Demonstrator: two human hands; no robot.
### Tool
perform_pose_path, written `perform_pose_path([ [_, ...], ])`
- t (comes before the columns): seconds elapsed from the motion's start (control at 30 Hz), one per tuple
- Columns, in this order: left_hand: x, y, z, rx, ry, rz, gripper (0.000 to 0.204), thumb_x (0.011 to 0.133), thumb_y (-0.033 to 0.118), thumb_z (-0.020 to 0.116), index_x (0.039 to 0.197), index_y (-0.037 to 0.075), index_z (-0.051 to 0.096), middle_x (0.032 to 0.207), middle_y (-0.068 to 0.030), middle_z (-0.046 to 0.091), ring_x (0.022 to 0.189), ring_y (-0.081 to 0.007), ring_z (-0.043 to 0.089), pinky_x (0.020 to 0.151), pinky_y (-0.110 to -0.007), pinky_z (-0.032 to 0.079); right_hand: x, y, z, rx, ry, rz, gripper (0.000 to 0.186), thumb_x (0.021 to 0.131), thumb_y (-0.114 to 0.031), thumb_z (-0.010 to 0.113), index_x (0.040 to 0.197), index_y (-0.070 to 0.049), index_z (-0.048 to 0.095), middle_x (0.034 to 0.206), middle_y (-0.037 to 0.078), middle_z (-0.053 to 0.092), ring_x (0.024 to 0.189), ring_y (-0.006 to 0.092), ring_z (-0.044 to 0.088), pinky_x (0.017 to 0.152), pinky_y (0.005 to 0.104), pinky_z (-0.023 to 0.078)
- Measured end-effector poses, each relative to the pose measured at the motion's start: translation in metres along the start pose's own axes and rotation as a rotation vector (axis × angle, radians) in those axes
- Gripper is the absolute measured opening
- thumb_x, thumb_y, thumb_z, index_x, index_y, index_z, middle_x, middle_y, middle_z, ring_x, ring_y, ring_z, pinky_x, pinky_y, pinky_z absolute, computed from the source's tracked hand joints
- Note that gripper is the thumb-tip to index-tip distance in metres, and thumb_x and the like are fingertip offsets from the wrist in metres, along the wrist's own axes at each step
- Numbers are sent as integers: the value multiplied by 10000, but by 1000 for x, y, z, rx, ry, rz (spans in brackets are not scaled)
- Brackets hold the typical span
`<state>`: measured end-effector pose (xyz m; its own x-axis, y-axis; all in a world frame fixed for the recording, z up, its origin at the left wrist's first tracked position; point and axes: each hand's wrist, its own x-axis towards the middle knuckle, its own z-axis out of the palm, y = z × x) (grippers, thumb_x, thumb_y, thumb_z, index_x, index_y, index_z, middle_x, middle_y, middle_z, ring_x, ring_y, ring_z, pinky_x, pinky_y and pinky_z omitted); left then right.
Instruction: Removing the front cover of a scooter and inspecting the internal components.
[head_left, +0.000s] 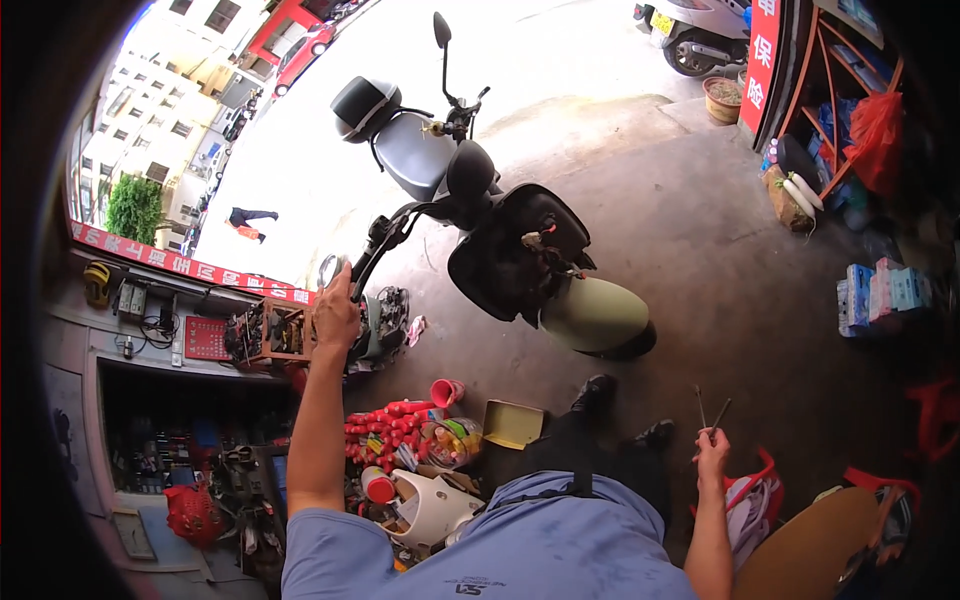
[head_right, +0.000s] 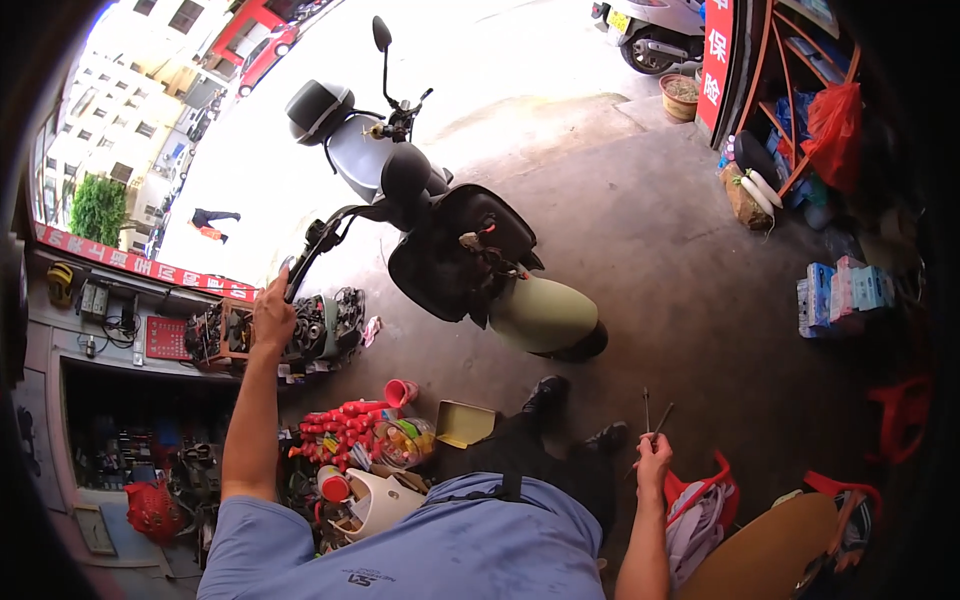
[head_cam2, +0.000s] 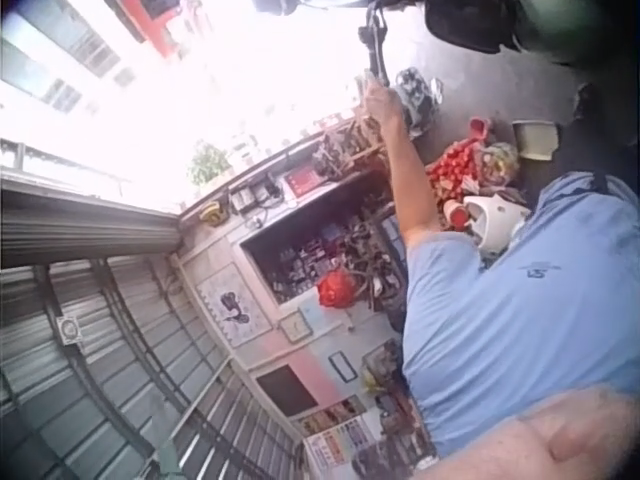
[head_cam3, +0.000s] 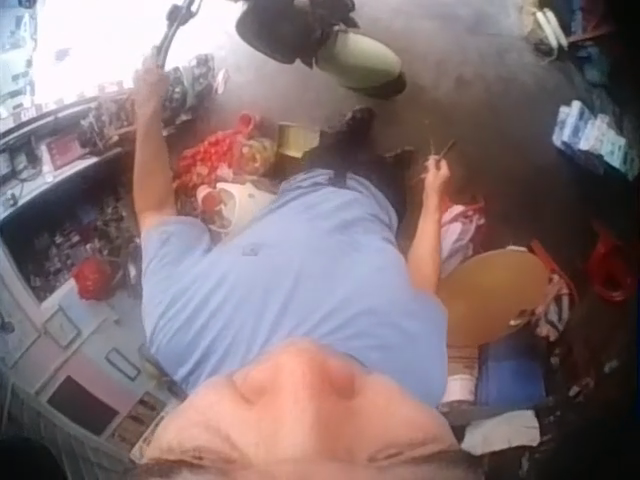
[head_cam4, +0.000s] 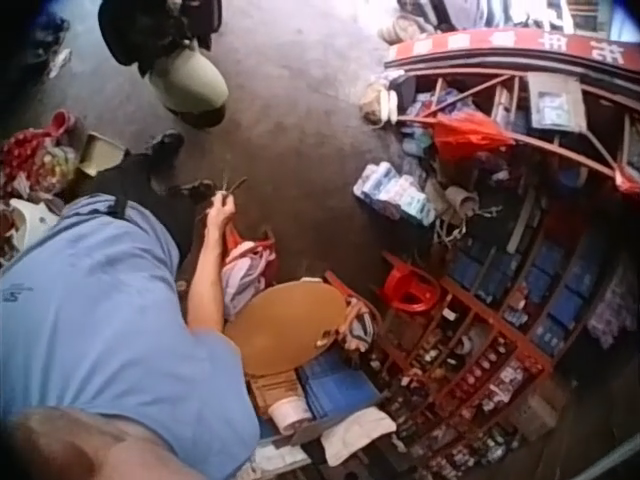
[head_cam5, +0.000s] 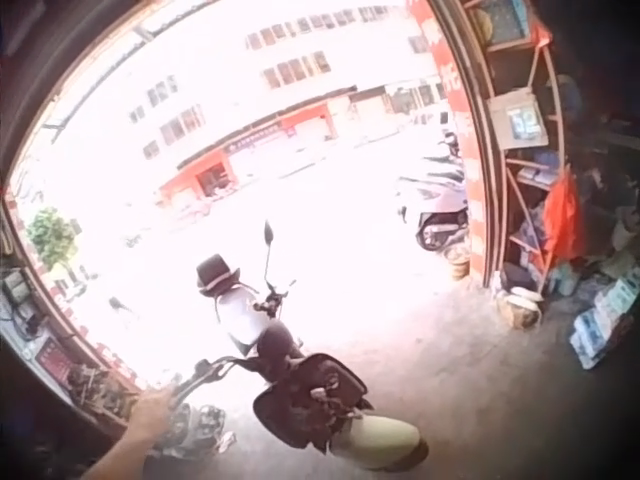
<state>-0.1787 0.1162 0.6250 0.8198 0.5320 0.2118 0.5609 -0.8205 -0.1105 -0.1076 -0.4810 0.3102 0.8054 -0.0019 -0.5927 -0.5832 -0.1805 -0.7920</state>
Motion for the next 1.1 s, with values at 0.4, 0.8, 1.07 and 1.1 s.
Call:
perform_pose_path([
  [0.4,10,-77,59,-113,244,46,384,821,-12,517,1193,52,583,1099,-168,618,1116,-344,536,943,-394,427,6,9,-18,-76,20,70,74,865,-64,515,904,-40,572,721,23,529,545,78,497,380,207,402],
  [0.8,68,-166,160,-106,484,5,458,784,-77,548,1189,130,597,1254,-101,516,1203,-300,454,1001,-388,383,-8,-25,56,44,158,176,73,897,-84,510,944,-46,552,701,19,528,457,67,442,394,206,394],
  [1.07,113,-212,235,-193,554,10,453,836,-60,496,1259,96,541,1311,-157,453,1209,-312,438,993,-383,371,-18,-51,109,143,173,205,81,893,-100,535,961,-56,543,698,17,514,462,65,421,396,206,367],
  [1.1,115,-213,242,-218,543,22,458,852,-51,481,1286,89,513,1340,-157,430,1238,-307,415,1003,-383,362,-19,-55,112,155,189,198,98,887,-101,539,974,-57,546,693,13,499,465,63,421,392,206,359],
])
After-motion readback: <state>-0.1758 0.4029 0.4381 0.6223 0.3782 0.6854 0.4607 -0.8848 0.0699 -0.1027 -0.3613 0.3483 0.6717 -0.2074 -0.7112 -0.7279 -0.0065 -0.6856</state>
